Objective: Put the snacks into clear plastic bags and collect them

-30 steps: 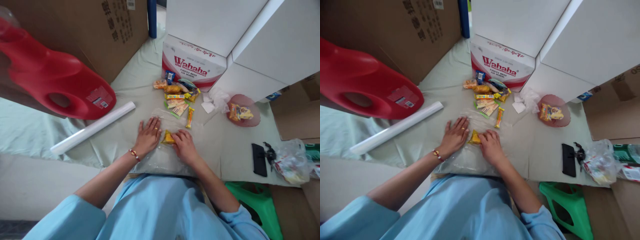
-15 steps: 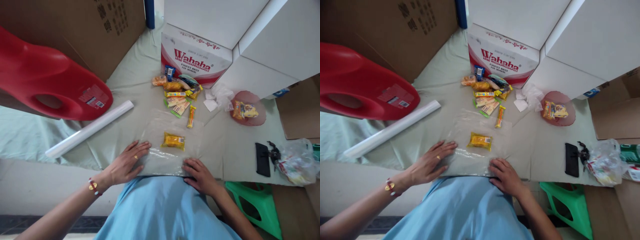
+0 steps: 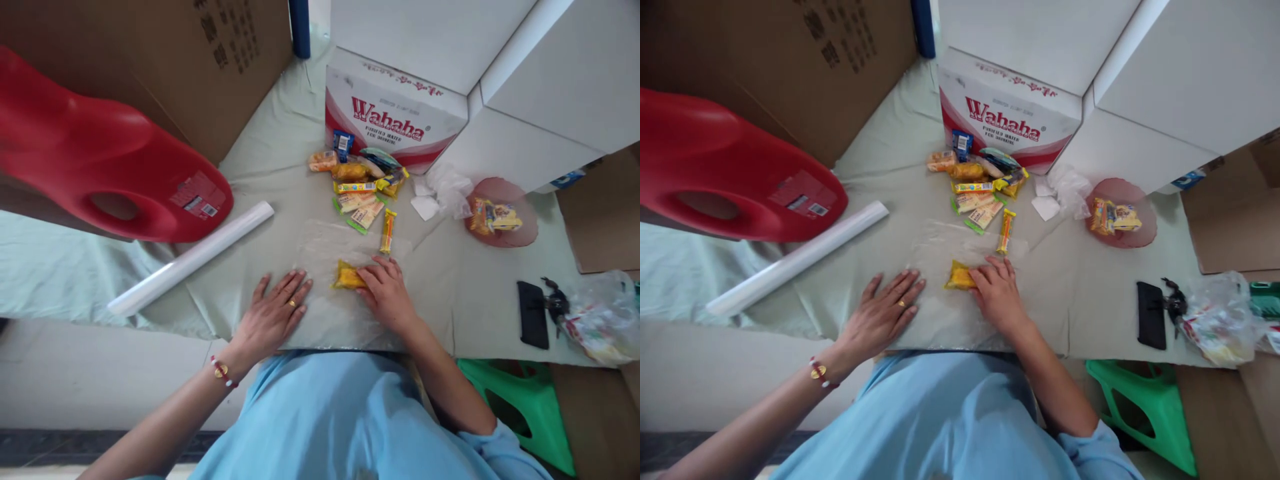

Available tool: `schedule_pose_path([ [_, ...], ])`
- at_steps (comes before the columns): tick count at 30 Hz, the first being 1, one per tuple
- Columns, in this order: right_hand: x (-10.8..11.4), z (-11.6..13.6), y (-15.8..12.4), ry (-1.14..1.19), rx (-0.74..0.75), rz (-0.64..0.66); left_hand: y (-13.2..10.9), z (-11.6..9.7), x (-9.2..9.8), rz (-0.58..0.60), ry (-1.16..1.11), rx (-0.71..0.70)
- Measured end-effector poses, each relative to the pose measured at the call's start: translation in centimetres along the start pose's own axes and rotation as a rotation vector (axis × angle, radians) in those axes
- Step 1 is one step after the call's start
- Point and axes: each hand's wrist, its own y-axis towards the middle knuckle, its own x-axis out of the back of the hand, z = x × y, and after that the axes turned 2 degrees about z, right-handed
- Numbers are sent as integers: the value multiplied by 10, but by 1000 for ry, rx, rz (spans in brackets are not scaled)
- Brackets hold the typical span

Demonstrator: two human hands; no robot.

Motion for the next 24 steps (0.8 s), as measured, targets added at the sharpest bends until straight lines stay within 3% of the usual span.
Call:
schedule_pose_path([
  [4,1,5,1,32,16,-86,-1,0,-2,6,5,8],
  [10,-10,14,-2,58,32,48,-11,6,5,-94,-46,-67],
  [12,0,7,-19,151,61,51,-23,9,14,-91,-130,-176],
  [15,21,-8,-61,297,122,130,-40,14,23,10,-244,-302],
  [17,28,-18,-91,313,147,211,-47,17,24,43,-268,-319],
  [19,23,-25,-112,288,147,209,-48,20,21,38,-292,-315],
  [24,8,-28,-116,364,132,65,-31,24,25,16,-428,-217],
])
